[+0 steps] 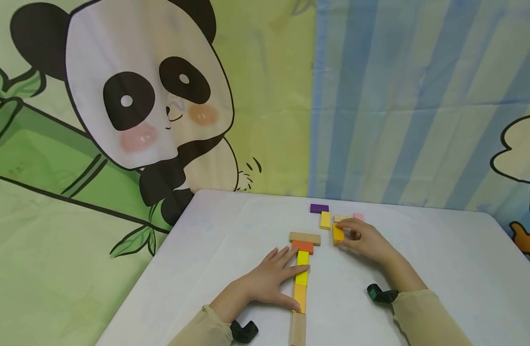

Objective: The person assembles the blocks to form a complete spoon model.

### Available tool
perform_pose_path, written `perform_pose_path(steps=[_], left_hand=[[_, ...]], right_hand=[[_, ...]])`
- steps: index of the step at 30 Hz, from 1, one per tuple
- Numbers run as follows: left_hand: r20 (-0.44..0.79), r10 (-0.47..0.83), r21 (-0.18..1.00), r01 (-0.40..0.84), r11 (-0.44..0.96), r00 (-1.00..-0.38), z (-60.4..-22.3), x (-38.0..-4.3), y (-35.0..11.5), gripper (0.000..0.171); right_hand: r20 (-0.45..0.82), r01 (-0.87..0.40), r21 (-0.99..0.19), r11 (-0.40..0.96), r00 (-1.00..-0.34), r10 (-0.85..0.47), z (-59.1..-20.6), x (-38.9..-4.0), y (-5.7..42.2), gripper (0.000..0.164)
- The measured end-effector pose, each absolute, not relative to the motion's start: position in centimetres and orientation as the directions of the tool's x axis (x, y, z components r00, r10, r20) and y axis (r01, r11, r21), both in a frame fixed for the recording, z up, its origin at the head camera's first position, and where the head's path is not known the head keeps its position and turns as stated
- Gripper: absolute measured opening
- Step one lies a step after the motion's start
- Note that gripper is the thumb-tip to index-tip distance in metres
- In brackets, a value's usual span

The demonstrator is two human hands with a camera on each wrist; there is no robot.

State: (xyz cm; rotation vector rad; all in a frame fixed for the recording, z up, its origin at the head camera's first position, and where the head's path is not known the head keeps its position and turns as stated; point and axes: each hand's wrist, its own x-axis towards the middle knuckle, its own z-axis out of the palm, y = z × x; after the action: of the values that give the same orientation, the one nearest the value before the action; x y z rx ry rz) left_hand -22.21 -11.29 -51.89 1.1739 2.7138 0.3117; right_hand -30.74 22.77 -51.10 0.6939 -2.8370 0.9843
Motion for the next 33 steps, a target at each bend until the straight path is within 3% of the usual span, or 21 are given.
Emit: perform_pose_path(steps=[11, 23, 33], left_hand=[[-0.075, 0.735, 0.242, 0.702, 0.669, -0.674, -52.0, -22.4, -11.3, 0.094], [-0.054, 0.735, 0.243, 0.705, 0.666, -0.676, -51.9, -22.1, -11.4, 0.094], [-0.049, 0.741, 0.245, 0.711, 0.659, -0.67, -51.7, -22.1, -11.4, 0.093]], right_hand=[[0.171, -0.375, -0.624, 0.686, -0.922, -0.348, -49.3, -32.7, 19.0, 0.052], [0.068, -0.35, -0.615, 0.707, -0.916, -0.394, -48.8, -34.7, 12.7, 0.052], [0.058, -0.366, -0.621, 0.693, -0.903, -0.425, -49.5, -35.1, 10.4, 0.047]])
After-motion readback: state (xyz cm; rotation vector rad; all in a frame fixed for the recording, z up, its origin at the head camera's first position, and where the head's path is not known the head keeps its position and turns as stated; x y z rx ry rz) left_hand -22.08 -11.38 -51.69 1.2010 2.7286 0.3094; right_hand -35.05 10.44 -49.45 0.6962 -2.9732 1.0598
